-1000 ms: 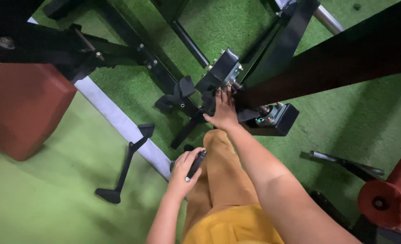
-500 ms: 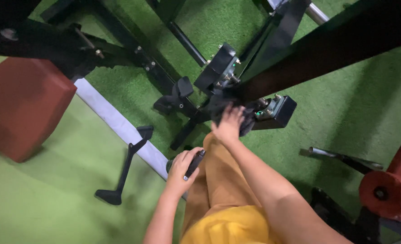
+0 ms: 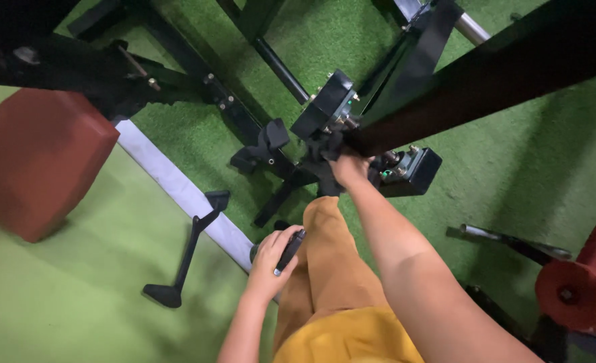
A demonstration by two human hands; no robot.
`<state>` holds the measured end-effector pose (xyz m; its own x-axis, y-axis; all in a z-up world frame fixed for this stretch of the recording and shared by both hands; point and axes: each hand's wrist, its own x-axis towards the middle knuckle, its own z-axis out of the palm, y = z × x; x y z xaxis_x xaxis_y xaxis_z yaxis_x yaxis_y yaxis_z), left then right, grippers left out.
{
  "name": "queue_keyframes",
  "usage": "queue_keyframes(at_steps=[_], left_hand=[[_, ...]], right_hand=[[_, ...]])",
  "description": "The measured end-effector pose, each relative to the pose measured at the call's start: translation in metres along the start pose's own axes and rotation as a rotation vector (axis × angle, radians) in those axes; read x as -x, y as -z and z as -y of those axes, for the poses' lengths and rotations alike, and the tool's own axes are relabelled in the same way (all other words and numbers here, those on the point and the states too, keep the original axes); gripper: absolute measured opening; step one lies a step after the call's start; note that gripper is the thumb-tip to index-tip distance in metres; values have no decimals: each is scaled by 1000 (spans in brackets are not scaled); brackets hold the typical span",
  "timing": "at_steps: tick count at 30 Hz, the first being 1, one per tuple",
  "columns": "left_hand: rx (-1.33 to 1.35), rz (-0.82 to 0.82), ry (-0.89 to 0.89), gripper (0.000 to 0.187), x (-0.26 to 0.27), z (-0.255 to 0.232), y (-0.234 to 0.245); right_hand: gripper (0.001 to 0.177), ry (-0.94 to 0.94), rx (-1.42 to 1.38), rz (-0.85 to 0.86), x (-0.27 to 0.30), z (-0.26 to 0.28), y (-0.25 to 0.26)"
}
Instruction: Cleaning various gym machines and benches with a spray bottle and cloth.
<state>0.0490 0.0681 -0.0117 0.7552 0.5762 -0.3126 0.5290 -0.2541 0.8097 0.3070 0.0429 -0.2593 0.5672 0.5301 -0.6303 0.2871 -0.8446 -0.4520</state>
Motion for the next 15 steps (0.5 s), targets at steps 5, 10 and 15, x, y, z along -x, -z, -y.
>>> queue_keyframes(at_steps=[5,10,15], left_hand=[[9,-18,-97,60,11,-4,0],[-14,19,-145,60,36,0,0],[24,79,-243,64,58,16,1]], right_hand=[[78,60,295,-271,2,-93,-73],[88,449,402,-599,65,-83,-60],[29,-364,-1217,425,125,-74,-67]])
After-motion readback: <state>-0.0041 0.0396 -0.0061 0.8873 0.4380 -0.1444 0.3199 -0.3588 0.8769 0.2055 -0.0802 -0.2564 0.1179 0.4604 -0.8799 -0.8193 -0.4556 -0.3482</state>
